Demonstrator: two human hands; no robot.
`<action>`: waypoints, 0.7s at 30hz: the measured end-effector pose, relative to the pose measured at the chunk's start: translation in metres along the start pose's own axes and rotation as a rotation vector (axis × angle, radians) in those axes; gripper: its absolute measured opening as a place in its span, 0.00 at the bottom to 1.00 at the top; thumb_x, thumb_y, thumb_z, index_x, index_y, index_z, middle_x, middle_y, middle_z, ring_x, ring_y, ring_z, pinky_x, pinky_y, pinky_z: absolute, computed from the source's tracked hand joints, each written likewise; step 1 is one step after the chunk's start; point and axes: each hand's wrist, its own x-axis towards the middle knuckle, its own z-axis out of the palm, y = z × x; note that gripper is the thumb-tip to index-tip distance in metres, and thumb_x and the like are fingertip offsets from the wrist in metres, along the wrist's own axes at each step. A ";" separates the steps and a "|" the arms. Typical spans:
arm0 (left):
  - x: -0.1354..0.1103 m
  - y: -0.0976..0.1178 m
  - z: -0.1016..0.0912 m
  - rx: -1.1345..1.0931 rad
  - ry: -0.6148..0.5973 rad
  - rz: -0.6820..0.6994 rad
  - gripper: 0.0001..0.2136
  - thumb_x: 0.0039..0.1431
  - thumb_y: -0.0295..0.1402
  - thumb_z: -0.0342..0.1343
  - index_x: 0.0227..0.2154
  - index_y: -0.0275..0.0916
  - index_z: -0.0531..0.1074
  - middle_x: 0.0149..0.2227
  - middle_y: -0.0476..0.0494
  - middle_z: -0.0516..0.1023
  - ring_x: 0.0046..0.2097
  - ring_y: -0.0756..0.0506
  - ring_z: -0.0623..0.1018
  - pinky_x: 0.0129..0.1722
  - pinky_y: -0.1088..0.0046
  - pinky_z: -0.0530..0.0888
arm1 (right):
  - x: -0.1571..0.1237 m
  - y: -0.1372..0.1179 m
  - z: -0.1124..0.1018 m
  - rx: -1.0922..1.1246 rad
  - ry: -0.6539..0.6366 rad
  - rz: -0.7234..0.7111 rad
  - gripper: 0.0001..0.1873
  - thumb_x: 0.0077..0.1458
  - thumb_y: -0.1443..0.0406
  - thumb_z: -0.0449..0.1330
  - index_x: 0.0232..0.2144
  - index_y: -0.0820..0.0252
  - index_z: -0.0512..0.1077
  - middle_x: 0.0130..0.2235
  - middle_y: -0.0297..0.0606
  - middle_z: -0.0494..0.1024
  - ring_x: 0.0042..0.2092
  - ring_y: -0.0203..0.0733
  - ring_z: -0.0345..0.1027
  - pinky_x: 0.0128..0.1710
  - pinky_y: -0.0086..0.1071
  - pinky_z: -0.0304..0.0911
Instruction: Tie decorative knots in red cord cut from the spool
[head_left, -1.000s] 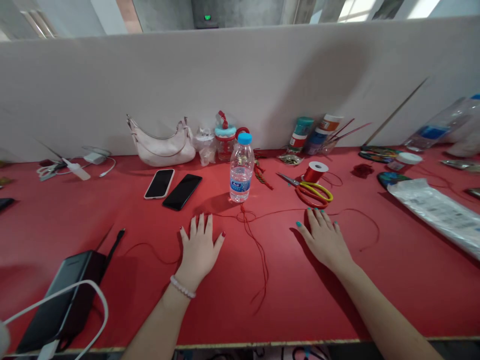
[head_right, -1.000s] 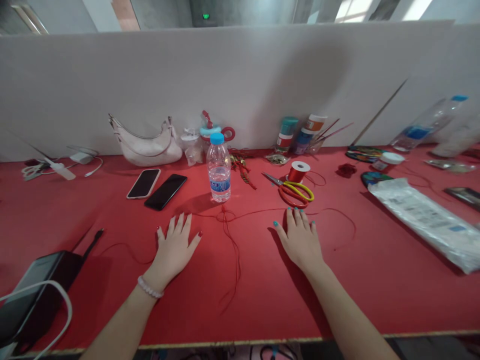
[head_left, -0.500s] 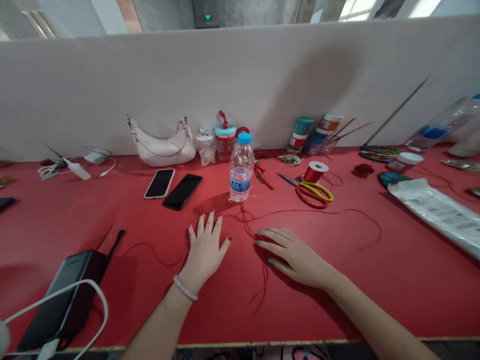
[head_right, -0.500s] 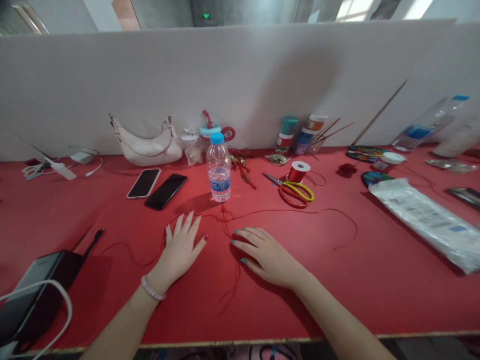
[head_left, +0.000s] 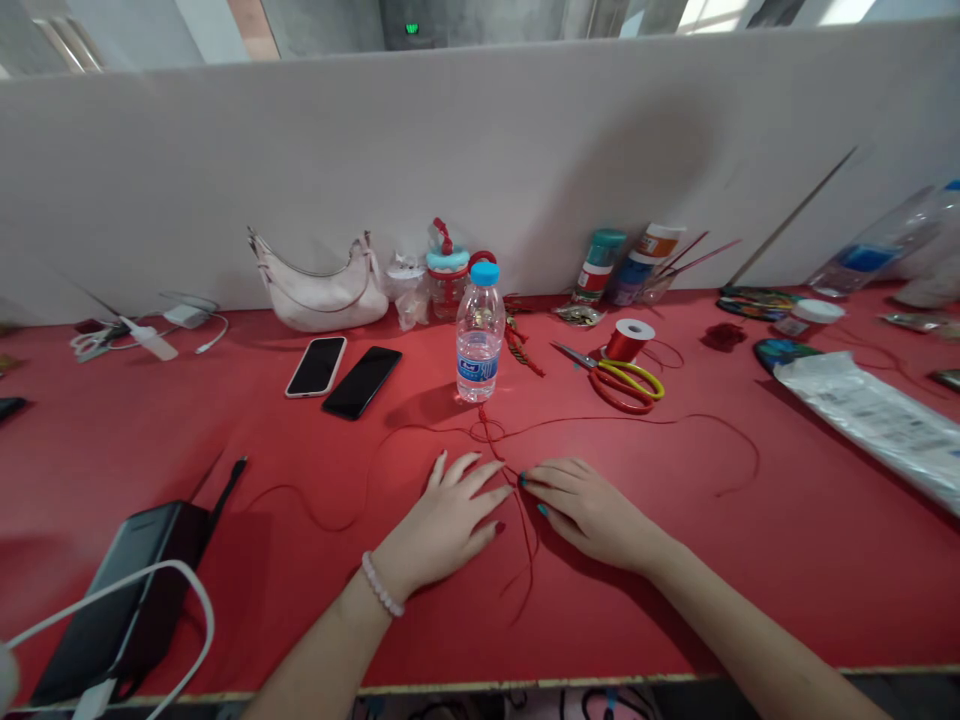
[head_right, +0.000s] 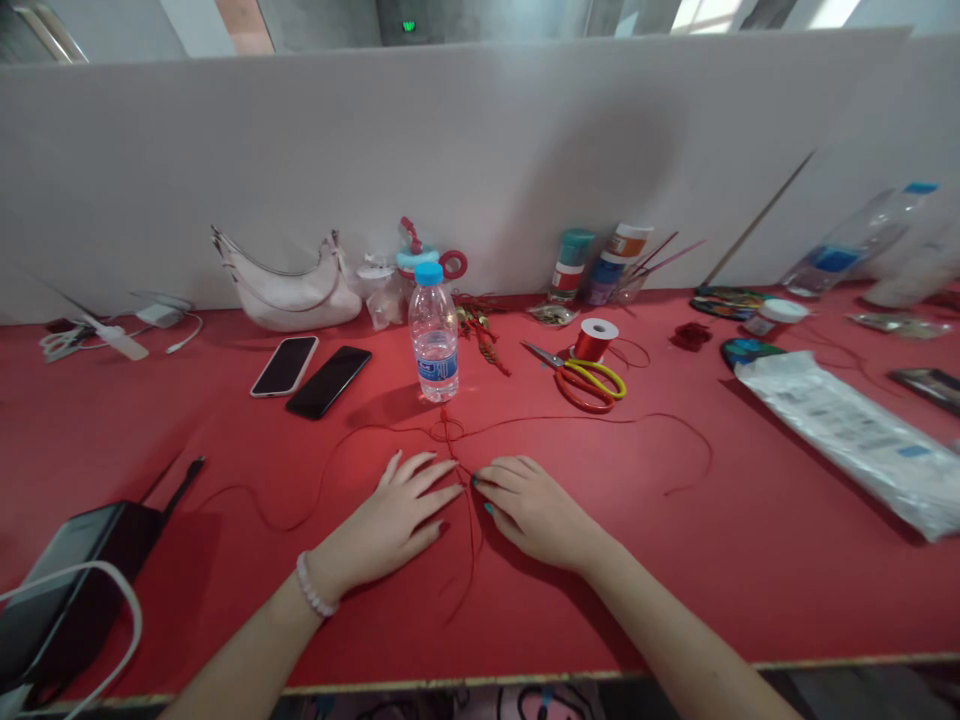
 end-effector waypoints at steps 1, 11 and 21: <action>0.000 0.001 0.000 -0.009 -0.019 0.028 0.19 0.62 0.35 0.46 0.56 0.47 0.60 0.62 0.45 0.59 0.61 0.36 0.57 0.58 0.40 0.53 | 0.000 0.000 0.000 0.004 0.010 -0.002 0.17 0.55 0.71 0.50 0.45 0.62 0.72 0.45 0.45 0.75 0.47 0.45 0.65 0.48 0.42 0.62; 0.000 0.003 -0.003 -0.043 -0.020 0.078 0.17 0.62 0.35 0.48 0.54 0.46 0.63 0.58 0.45 0.65 0.59 0.40 0.60 0.59 0.46 0.55 | -0.003 0.002 0.000 0.052 0.021 0.006 0.17 0.54 0.72 0.50 0.43 0.60 0.73 0.42 0.44 0.76 0.44 0.43 0.66 0.46 0.42 0.62; 0.000 0.004 -0.004 -0.046 0.007 0.110 0.16 0.60 0.34 0.51 0.52 0.45 0.65 0.57 0.43 0.65 0.57 0.40 0.61 0.59 0.48 0.56 | -0.002 0.001 0.000 0.075 0.012 -0.001 0.16 0.54 0.72 0.50 0.42 0.61 0.72 0.41 0.44 0.75 0.44 0.42 0.65 0.46 0.40 0.61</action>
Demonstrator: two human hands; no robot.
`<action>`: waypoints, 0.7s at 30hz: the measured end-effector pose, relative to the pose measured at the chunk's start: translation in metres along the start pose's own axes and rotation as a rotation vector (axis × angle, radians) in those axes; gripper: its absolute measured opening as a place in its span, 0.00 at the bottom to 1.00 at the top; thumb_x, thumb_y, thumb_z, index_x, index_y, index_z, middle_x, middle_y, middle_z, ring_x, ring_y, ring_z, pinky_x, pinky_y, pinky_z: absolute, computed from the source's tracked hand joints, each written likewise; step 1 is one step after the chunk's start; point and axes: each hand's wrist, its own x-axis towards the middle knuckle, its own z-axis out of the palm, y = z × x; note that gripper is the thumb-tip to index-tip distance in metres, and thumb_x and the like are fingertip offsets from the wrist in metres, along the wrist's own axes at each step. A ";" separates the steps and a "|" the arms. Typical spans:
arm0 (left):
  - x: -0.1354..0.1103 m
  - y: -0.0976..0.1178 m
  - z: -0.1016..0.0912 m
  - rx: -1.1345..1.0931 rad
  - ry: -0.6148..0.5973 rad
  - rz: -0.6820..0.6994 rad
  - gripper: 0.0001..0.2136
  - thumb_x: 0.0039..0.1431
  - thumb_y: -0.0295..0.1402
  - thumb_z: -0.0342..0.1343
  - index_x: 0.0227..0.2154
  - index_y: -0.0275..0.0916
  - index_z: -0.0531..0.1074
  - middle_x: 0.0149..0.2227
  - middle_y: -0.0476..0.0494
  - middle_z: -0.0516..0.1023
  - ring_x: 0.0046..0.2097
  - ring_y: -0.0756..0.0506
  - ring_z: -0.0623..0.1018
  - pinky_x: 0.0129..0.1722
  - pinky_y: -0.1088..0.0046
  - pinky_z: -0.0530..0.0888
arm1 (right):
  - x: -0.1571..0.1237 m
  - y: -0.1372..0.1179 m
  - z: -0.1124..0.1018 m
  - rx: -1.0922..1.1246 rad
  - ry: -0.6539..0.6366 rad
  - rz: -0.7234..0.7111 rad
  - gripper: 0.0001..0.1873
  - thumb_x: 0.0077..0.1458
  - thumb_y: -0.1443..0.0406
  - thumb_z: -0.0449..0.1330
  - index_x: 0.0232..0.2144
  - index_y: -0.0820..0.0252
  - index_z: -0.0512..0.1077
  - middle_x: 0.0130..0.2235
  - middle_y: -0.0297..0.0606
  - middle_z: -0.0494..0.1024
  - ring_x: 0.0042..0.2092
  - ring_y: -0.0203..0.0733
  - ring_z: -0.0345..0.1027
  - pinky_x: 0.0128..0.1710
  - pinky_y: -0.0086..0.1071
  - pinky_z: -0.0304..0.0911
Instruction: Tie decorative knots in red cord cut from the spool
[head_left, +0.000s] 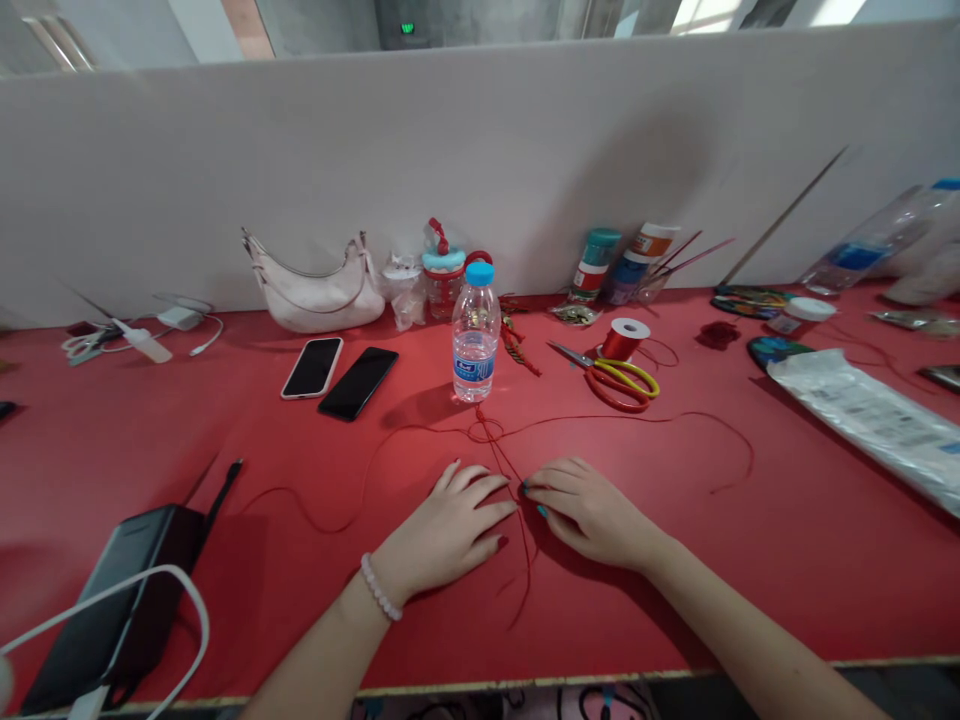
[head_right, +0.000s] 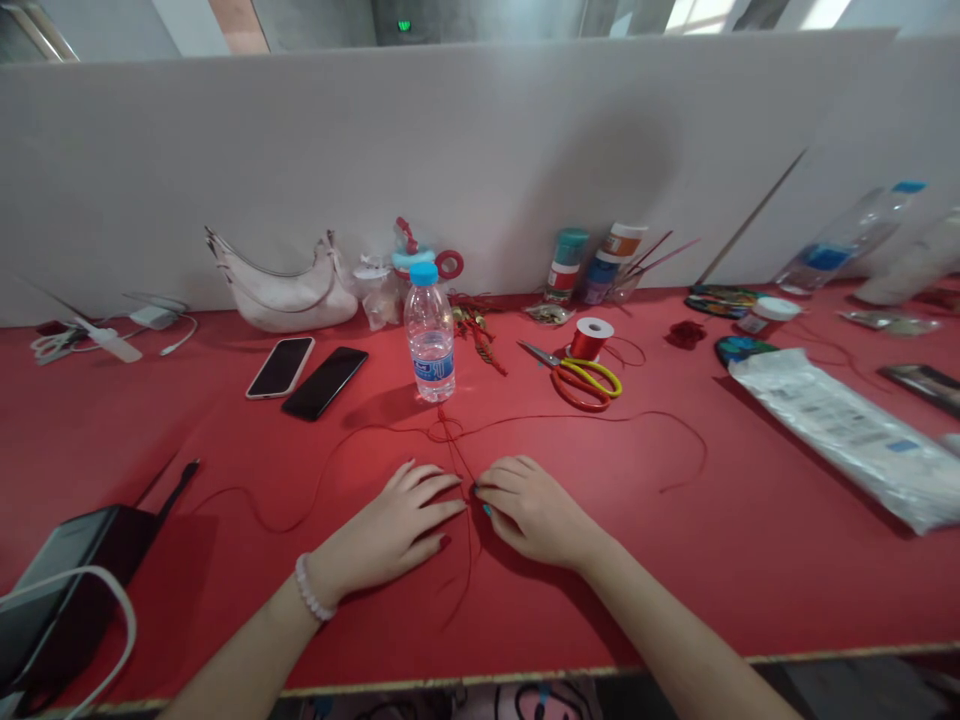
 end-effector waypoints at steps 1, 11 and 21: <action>0.000 0.000 0.000 0.003 0.003 0.003 0.16 0.60 0.34 0.51 0.52 0.45 0.66 0.57 0.43 0.65 0.57 0.40 0.61 0.59 0.49 0.56 | 0.000 0.000 0.000 0.003 -0.001 -0.002 0.16 0.54 0.72 0.50 0.42 0.61 0.72 0.41 0.43 0.75 0.44 0.42 0.65 0.46 0.39 0.61; 0.000 0.000 0.000 -0.005 0.003 0.027 0.16 0.60 0.34 0.50 0.51 0.44 0.66 0.56 0.43 0.65 0.56 0.40 0.62 0.59 0.52 0.57 | 0.001 -0.001 -0.001 0.031 -0.004 -0.011 0.15 0.54 0.72 0.50 0.41 0.61 0.71 0.40 0.43 0.74 0.43 0.42 0.63 0.45 0.39 0.60; 0.000 0.000 -0.002 -0.009 0.012 0.037 0.16 0.60 0.35 0.50 0.51 0.44 0.66 0.55 0.42 0.66 0.57 0.40 0.62 0.58 0.53 0.58 | 0.002 -0.001 -0.001 0.045 -0.008 -0.005 0.14 0.54 0.72 0.50 0.40 0.60 0.71 0.40 0.43 0.74 0.42 0.41 0.63 0.44 0.38 0.60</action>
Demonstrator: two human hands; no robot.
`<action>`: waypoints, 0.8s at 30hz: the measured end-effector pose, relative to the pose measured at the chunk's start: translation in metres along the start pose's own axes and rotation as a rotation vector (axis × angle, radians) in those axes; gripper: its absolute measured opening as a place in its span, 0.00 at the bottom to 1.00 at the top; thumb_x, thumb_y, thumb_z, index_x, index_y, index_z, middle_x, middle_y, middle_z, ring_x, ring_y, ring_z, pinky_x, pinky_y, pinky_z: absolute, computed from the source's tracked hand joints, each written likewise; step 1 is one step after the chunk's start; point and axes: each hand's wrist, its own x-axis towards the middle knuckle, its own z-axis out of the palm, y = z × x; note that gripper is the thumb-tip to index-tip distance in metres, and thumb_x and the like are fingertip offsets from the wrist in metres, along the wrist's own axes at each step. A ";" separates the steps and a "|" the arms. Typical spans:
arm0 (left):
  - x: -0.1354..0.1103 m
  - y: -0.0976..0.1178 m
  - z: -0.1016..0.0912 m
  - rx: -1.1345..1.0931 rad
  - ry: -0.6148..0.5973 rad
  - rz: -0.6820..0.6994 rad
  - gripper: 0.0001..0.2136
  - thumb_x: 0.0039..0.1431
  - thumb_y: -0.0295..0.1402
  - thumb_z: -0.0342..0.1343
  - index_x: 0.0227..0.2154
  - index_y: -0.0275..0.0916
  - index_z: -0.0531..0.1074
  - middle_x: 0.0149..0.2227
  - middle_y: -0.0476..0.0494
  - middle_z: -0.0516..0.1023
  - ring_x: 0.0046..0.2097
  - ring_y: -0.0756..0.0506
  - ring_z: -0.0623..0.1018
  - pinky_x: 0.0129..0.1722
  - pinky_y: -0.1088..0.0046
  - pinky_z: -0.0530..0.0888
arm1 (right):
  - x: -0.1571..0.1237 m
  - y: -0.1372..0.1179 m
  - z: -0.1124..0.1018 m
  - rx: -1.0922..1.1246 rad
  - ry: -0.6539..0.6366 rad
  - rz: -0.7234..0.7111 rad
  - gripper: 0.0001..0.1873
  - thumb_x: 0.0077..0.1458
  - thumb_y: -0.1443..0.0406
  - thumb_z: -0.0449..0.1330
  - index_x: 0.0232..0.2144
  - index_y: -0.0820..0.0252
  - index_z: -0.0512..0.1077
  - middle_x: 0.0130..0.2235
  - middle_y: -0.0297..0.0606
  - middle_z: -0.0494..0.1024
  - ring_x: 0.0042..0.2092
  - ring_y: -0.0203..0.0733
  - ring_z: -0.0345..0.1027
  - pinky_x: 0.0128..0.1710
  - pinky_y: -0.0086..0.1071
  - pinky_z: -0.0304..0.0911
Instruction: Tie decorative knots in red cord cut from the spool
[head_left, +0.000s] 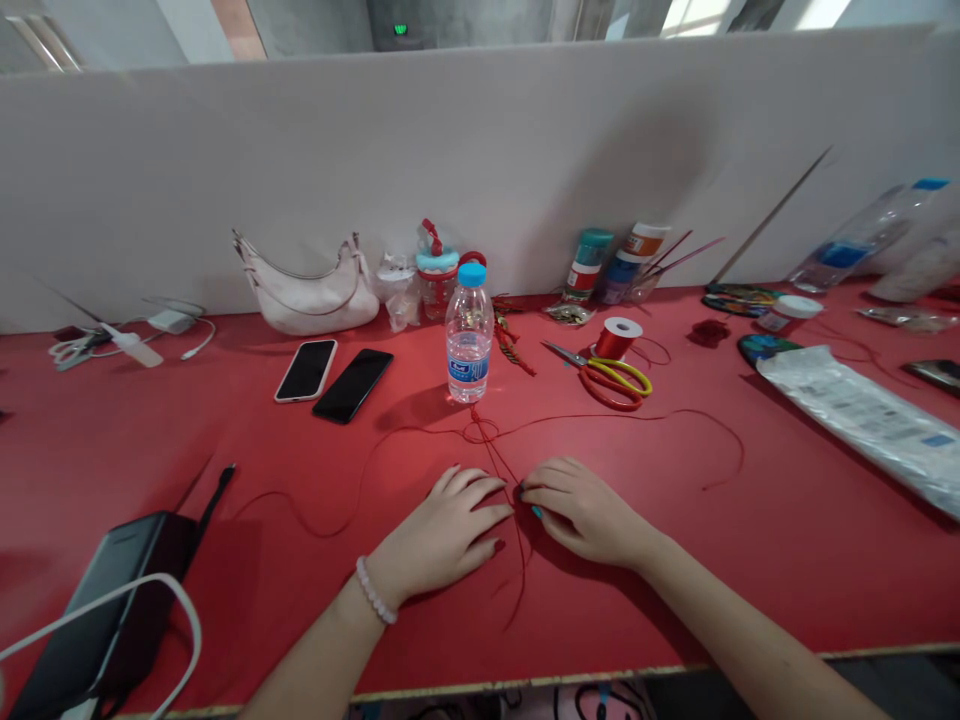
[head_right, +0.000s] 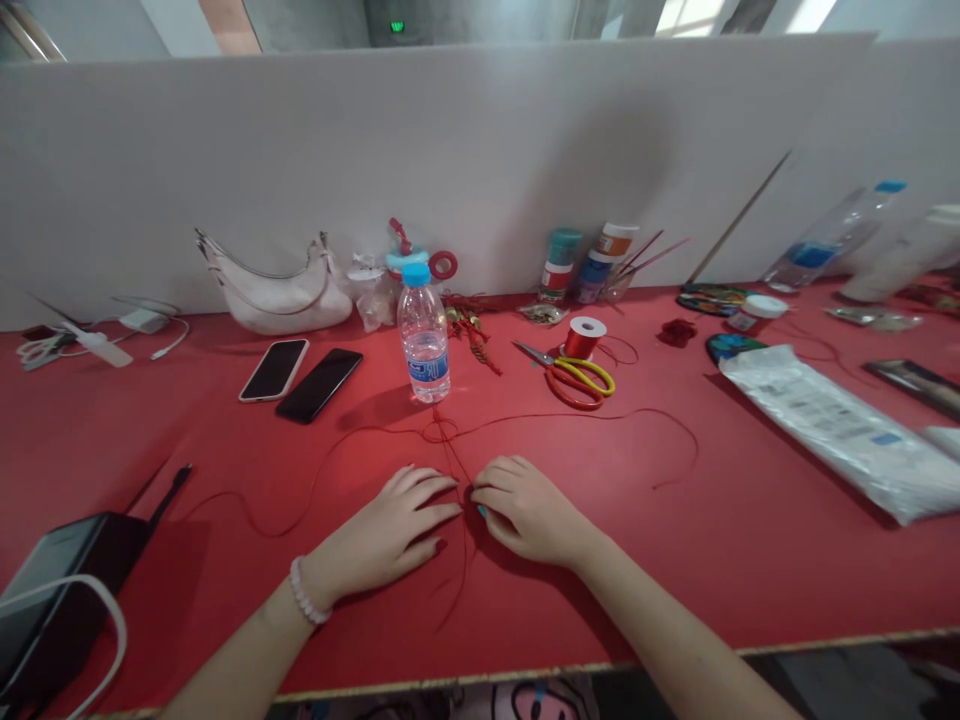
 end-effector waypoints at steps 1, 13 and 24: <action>0.000 0.000 0.000 0.000 0.002 0.002 0.16 0.60 0.35 0.50 0.51 0.44 0.66 0.55 0.42 0.66 0.57 0.40 0.62 0.58 0.54 0.59 | 0.000 0.000 0.000 -0.001 0.000 0.001 0.14 0.54 0.71 0.50 0.40 0.60 0.71 0.40 0.43 0.74 0.43 0.41 0.64 0.44 0.38 0.60; 0.000 -0.001 0.001 0.006 0.011 0.014 0.16 0.60 0.35 0.50 0.51 0.43 0.66 0.55 0.41 0.66 0.57 0.40 0.62 0.57 0.55 0.61 | 0.000 0.000 -0.001 0.003 -0.010 0.009 0.14 0.55 0.72 0.50 0.41 0.60 0.71 0.40 0.43 0.74 0.43 0.41 0.63 0.44 0.38 0.59; 0.000 0.000 0.001 0.003 0.006 0.010 0.16 0.60 0.33 0.50 0.52 0.43 0.65 0.55 0.40 0.66 0.57 0.40 0.62 0.56 0.57 0.63 | 0.000 0.000 0.001 -0.006 -0.005 0.012 0.14 0.55 0.72 0.49 0.40 0.60 0.71 0.40 0.43 0.74 0.42 0.42 0.63 0.43 0.38 0.60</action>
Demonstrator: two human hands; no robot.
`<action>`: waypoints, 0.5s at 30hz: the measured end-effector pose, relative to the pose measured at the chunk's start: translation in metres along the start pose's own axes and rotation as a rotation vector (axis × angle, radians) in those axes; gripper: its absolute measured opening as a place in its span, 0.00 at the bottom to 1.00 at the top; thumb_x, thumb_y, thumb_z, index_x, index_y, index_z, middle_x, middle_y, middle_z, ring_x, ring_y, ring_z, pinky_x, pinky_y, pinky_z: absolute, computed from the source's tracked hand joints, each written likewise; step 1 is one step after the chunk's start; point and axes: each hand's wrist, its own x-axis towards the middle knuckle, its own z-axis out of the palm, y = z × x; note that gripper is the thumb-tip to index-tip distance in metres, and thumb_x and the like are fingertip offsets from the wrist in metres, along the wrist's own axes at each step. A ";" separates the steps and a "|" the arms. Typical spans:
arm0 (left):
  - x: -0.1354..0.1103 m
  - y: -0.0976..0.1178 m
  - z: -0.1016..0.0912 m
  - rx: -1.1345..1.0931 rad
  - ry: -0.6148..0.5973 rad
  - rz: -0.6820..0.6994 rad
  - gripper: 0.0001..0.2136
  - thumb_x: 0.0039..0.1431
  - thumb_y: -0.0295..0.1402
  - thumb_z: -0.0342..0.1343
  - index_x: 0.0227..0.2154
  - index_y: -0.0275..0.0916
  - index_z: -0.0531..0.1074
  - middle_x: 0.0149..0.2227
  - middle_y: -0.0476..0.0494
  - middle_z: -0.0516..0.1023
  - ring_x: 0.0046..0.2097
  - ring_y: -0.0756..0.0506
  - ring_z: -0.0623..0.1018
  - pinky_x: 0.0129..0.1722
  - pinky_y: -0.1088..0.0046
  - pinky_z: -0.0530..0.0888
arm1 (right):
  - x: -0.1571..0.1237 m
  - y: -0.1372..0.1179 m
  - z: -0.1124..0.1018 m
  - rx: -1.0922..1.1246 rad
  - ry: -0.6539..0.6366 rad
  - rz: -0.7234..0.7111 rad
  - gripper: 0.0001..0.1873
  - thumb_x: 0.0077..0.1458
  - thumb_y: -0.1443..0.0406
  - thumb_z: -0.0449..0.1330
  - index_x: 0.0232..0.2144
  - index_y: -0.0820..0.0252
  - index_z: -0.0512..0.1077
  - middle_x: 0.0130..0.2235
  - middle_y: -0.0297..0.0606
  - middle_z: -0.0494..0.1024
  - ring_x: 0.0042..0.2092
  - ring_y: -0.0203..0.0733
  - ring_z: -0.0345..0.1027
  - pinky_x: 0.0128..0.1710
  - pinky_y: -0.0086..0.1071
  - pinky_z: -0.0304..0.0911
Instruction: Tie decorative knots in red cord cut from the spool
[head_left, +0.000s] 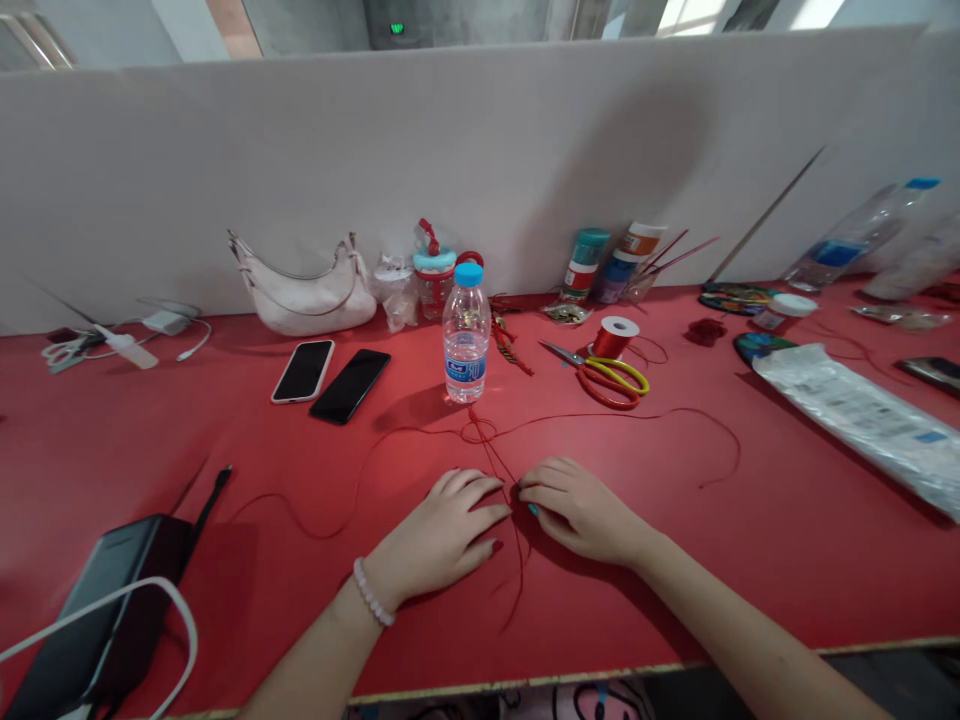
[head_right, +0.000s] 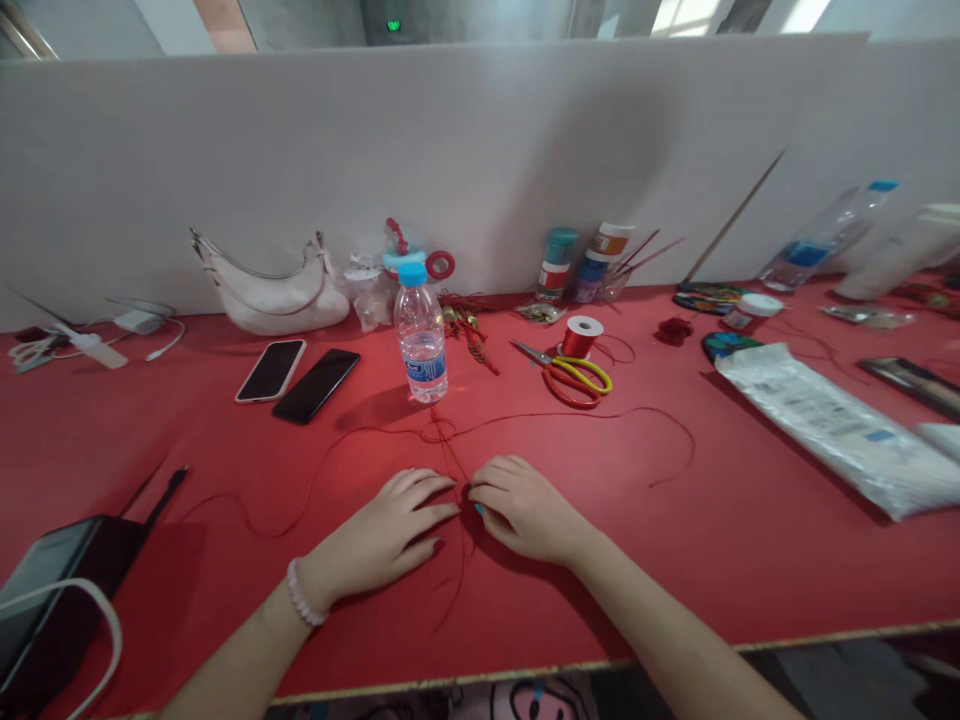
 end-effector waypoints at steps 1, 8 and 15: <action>0.000 0.000 0.000 -0.002 -0.001 -0.001 0.16 0.60 0.33 0.50 0.52 0.42 0.65 0.55 0.40 0.65 0.57 0.40 0.62 0.56 0.57 0.63 | 0.000 0.000 0.000 0.000 0.002 -0.001 0.14 0.55 0.72 0.49 0.40 0.60 0.71 0.40 0.43 0.74 0.42 0.42 0.63 0.43 0.38 0.60; 0.000 0.000 0.000 -0.007 -0.004 0.001 0.17 0.60 0.33 0.50 0.52 0.42 0.65 0.55 0.41 0.65 0.57 0.40 0.62 0.57 0.56 0.62 | -0.001 0.001 0.001 -0.007 0.002 -0.005 0.13 0.55 0.72 0.49 0.40 0.60 0.71 0.40 0.42 0.74 0.42 0.41 0.63 0.43 0.37 0.59; 0.000 0.000 0.000 -0.006 -0.008 0.002 0.17 0.60 0.33 0.50 0.52 0.42 0.65 0.55 0.41 0.65 0.56 0.40 0.62 0.57 0.57 0.62 | 0.002 0.000 0.002 -0.014 0.017 -0.006 0.13 0.56 0.72 0.49 0.38 0.61 0.71 0.39 0.42 0.74 0.41 0.41 0.62 0.42 0.36 0.59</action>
